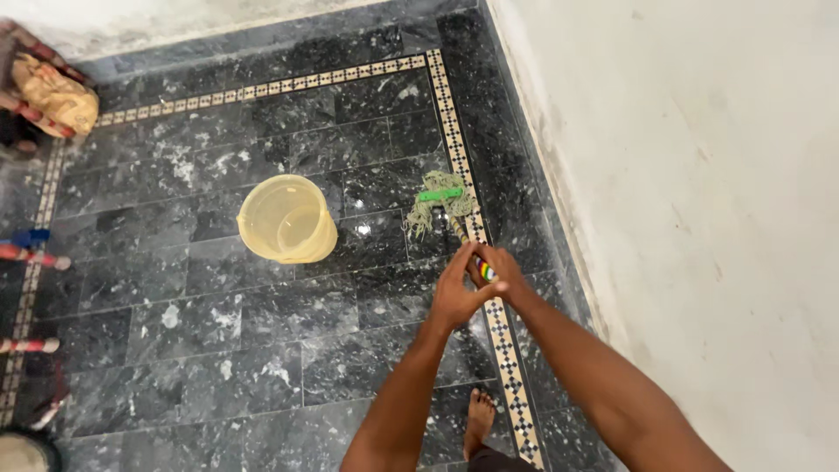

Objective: The person mops a tiled floor using a mop and a bucket, moving the mop across the surface and along the base of the walls.

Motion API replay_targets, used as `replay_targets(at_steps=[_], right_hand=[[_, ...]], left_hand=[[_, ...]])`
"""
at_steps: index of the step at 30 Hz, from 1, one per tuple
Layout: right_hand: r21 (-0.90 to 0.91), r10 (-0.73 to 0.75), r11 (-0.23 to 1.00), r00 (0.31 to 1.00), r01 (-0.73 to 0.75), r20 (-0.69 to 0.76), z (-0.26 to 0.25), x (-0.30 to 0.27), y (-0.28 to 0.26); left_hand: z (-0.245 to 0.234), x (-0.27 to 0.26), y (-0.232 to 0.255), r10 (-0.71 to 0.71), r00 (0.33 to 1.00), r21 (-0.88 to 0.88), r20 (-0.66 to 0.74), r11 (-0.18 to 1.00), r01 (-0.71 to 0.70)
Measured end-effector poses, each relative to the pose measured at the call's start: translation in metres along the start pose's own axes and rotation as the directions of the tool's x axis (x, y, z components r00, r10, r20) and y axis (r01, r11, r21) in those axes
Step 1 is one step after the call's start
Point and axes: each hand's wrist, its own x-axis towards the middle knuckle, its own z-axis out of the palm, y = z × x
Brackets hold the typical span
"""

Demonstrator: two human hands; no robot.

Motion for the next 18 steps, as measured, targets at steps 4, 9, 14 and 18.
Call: replay_targets(at_steps=[4, 9, 14, 18], right_hand=[[-0.096, -0.071, 0.993, 0.993, 0.062, -0.095, -0.034, -0.018, -0.058], [-0.027, -0.063, 0.998, 0.996, 0.061, -0.071, -0.047, -0.058, -0.100], [0.026, 0.012, 1.000, 0.999, -0.011, -0.049, -0.048, -0.092, -0.120], [-0.113, 0.147, 0.981, 0.986, -0.155, -0.079, -0.037, -0.132, -0.144]], left_hand=[[0.023, 0.000, -0.062, -0.489, 0.862, -0.661, 0.137, 0.603, 0.447], [0.067, 0.000, -0.105, -0.464, 0.660, -0.660, 0.590, 0.193, 0.726], [0.101, -0.031, -0.116, -0.494, 0.686, -0.684, 0.534, 0.225, 0.694], [0.095, -0.071, -0.097, -0.361, 0.854, -0.687, 0.375, 0.510, 0.518]])
